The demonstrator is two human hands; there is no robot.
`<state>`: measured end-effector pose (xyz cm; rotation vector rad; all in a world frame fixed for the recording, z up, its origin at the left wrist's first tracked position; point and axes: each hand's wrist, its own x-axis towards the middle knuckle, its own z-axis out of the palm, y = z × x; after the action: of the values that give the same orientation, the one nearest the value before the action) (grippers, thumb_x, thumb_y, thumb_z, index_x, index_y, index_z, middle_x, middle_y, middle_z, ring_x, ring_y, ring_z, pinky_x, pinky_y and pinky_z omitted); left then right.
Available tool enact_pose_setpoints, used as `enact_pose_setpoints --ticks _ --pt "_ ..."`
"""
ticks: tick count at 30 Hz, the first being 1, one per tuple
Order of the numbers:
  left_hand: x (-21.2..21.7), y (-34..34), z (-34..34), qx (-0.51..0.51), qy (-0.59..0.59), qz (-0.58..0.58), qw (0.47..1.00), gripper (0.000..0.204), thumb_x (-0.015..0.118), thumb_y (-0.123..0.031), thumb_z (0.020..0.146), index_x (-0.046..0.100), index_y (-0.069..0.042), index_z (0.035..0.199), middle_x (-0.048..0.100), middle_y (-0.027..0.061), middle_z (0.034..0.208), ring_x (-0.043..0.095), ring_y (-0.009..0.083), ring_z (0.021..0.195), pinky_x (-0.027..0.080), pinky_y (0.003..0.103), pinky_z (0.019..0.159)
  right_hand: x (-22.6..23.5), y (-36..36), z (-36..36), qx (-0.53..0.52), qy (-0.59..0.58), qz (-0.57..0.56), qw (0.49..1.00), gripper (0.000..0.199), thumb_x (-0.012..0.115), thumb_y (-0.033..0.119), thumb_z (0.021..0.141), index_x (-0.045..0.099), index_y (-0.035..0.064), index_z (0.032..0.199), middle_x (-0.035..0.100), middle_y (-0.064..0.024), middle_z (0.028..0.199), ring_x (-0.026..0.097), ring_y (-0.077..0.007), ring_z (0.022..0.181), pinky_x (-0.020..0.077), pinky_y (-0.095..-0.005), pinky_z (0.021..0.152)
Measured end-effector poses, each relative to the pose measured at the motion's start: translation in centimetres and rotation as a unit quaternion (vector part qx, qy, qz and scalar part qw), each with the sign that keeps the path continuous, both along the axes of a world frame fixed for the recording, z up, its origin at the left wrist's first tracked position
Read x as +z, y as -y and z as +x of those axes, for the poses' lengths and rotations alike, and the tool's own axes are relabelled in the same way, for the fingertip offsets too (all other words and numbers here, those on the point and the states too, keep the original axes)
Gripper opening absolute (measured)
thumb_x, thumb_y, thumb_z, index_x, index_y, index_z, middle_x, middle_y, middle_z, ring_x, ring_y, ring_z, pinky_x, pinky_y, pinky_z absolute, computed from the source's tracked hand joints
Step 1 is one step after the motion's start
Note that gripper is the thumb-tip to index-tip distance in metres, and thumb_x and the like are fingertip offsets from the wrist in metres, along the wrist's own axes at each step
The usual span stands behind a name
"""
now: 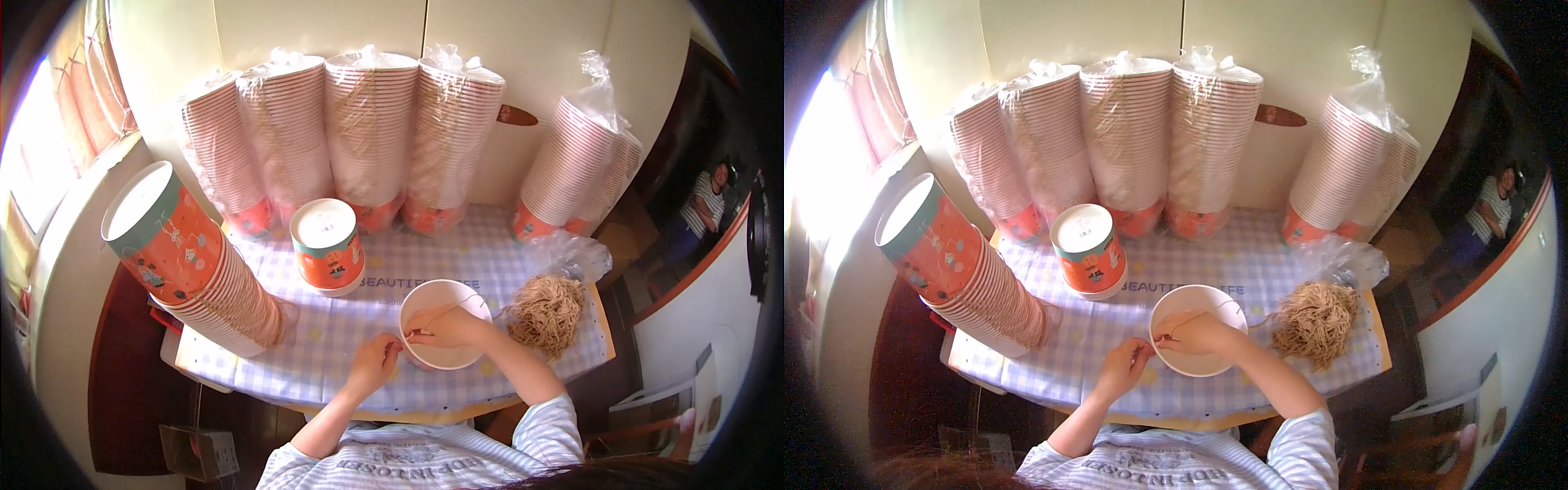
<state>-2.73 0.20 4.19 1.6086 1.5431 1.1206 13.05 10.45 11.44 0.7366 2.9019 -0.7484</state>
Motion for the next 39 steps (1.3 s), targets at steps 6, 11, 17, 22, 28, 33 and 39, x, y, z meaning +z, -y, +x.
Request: enact_pose_setpoints --ticks 6,11,17,22,28,33,39 --pt "-2.8 0.5 -1.0 -0.037 0.221 -0.039 0.974 0.009 0.045 -0.004 0.082 0.052 -0.001 0.085 0.06 0.0092 0.091 0.056 0.0172 0.086 0.044 0.028 0.073 -0.7 1.2 1.3 -0.061 -0.108 -0.057 0.991 0.024 0.051 0.026 0.084 0.058 0.0107 0.101 0.055 -0.005 0.102 0.053 -0.0222 0.093 0.0425 -0.0319 0.081" --pt "-2.3 0.6 -1.8 -0.084 0.371 -0.053 0.923 0.008 0.044 -0.005 0.077 0.051 -0.005 0.08 0.056 0.0098 0.097 0.048 0.0174 0.098 0.034 0.027 0.086 -0.8 2.6 1.8 -0.128 -0.214 -0.122 0.961 0.025 0.059 0.015 0.079 0.057 0.0073 0.103 0.054 -0.007 0.101 0.053 -0.0182 0.091 0.0433 -0.0286 0.08" --pt "-0.3 -0.1 -1.6 -0.131 0.52 -0.028 0.844 0.006 0.046 -0.011 0.076 0.051 -0.007 0.077 0.057 0.0112 0.095 0.049 0.0197 0.097 0.032 0.031 0.089 -2.2 2.6 1.9 -0.159 -0.311 -0.113 0.93 0.03 0.06 0.009 0.075 0.055 0.007 0.104 0.052 -0.0055 0.097 0.051 -0.0152 0.088 0.0429 -0.0277 0.078" --pt "0.3 -0.6 -2.0 -0.173 0.58 -0.061 0.794 0.009 0.047 -0.014 0.087 0.05 -0.007 0.082 0.055 0.0045 0.079 0.053 0.0153 0.075 0.041 0.027 0.071 -1.8 2.7 1.7 -0.204 -0.258 -0.211 0.92 0.024 0.058 0.006 0.077 0.055 0.0075 0.101 0.051 -0.0012 0.084 0.048 -0.0088 0.075 0.0424 -0.0233 0.068" --pt "2.4 -1.6 -0.1 -0.019 0.492 -0.104 0.864 0.007 0.054 -0.011 0.085 0.051 -0.004 0.086 0.052 0.0021 0.071 0.05 0.0083 0.065 0.041 0.022 0.057 -2.7 2.9 1.2 -0.186 -0.348 -0.273 0.877 0.018 0.055 0.005 0.08 0.054 0.0054 0.098 0.054 0.0003 0.083 0.052 -0.0076 0.078 0.0436 -0.023 0.069" --pt "1.2 -2.4 0.0 -0.02 0.432 -0.058 0.9 0.005 0.055 -0.007 0.084 0.054 -0.003 0.087 0.053 0.0023 0.07 0.048 0.0084 0.058 0.039 0.021 0.052 -2.3 2.8 0.6 -0.143 -0.381 -0.271 0.873 0.018 0.054 0.003 0.08 0.053 0.0035 0.098 0.056 -0.0021 0.089 0.054 -0.0094 0.084 0.0448 -0.024 0.074" --pt "1.2 -2.5 0.2 -0.059 0.378 -0.064 0.922 0.01 0.055 -0.007 0.084 0.057 0.0 0.091 0.058 0.0026 0.075 0.051 0.007 0.064 0.042 0.02 0.057 -2.8 2.5 0.8 -0.151 -0.413 -0.316 0.841 0.015 0.052 0.003 0.081 0.054 0.0018 0.097 0.057 -0.0022 0.087 0.055 -0.0097 0.081 0.0454 -0.0238 0.073"
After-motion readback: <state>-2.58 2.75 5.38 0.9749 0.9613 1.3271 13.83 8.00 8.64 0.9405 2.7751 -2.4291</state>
